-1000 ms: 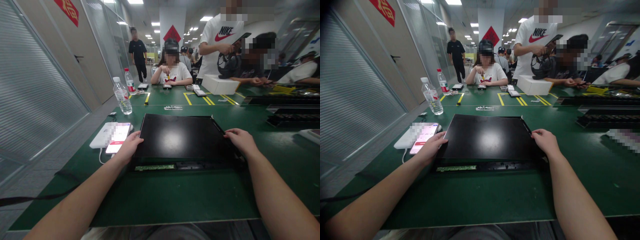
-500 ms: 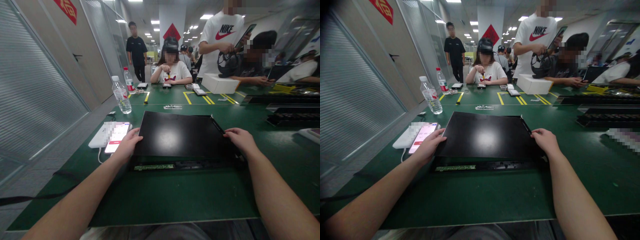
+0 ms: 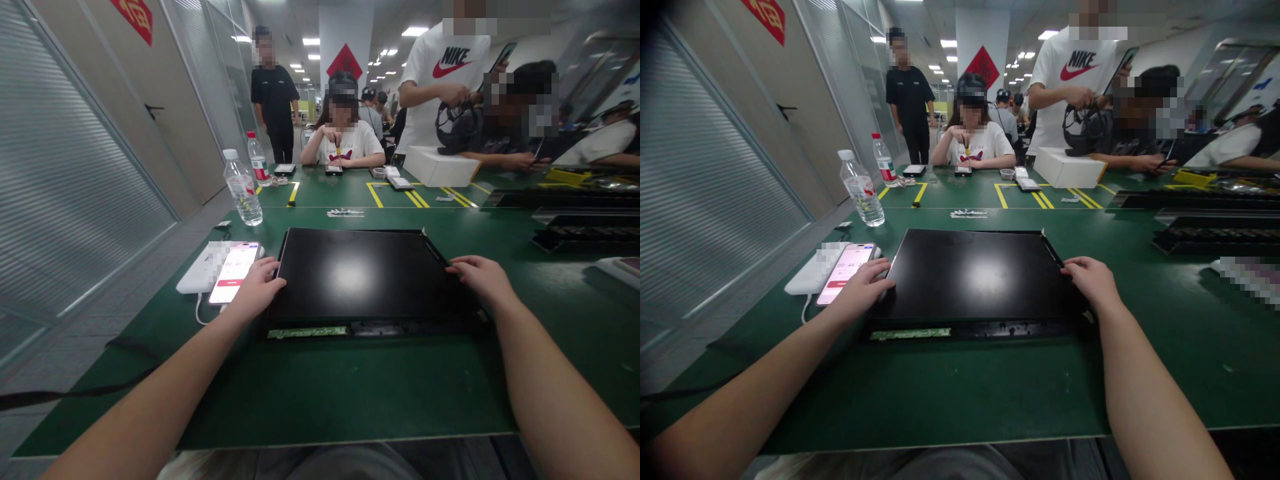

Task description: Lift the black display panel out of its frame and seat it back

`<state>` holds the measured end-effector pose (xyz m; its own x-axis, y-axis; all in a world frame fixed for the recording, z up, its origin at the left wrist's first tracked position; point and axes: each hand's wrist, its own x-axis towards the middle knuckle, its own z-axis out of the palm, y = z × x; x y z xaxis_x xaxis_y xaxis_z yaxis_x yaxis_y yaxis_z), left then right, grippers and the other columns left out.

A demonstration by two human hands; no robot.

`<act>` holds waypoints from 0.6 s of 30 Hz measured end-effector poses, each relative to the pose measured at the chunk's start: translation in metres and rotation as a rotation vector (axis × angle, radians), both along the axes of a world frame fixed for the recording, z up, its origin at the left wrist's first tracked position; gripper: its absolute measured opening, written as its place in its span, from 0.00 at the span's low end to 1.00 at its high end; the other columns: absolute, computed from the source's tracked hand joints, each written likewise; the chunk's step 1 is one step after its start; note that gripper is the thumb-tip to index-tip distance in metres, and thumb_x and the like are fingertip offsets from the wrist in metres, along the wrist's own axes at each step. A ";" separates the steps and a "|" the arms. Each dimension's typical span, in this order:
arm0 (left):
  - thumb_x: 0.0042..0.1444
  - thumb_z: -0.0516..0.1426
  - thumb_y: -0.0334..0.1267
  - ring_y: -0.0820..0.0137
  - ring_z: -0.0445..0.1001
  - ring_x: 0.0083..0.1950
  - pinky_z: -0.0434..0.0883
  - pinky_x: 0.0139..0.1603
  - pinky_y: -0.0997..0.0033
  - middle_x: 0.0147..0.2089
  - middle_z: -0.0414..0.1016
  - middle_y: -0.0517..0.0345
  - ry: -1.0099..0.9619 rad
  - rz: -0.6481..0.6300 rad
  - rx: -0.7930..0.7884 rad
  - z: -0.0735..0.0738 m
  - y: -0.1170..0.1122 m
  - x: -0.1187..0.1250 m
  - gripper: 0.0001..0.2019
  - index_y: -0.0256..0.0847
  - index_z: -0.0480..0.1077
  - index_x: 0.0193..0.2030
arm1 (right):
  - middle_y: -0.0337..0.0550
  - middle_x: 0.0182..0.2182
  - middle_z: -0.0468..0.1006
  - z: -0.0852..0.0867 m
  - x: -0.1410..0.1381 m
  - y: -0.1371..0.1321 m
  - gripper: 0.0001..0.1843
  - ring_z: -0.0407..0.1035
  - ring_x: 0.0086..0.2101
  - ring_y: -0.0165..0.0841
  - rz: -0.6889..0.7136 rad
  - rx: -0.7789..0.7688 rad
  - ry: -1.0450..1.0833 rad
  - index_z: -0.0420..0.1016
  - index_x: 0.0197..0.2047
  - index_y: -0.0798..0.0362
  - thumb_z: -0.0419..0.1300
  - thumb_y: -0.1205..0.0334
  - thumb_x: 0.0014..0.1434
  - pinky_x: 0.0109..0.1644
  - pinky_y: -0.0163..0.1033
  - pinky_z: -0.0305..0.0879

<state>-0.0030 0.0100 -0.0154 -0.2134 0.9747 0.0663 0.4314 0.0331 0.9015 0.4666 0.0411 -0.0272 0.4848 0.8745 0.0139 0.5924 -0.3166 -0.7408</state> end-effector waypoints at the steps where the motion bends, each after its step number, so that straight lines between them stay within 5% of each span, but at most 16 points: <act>1: 0.39 0.64 0.36 0.43 0.61 0.71 0.63 0.69 0.50 0.63 0.70 0.44 0.006 -0.003 -0.004 0.000 0.000 0.001 0.12 0.44 0.78 0.35 | 0.45 0.36 0.85 -0.001 0.001 0.000 0.13 0.71 0.28 0.35 0.002 0.001 0.011 0.81 0.39 0.50 0.60 0.58 0.52 0.39 0.43 0.68; 18: 0.42 0.59 0.34 0.48 0.69 0.66 0.64 0.68 0.51 0.59 0.76 0.48 0.204 -0.156 -0.041 -0.008 0.005 -0.002 0.11 0.42 0.79 0.35 | 0.52 0.34 0.85 -0.018 0.014 0.010 0.18 0.70 0.27 0.34 0.038 0.066 0.124 0.81 0.40 0.54 0.62 0.53 0.47 0.29 0.38 0.65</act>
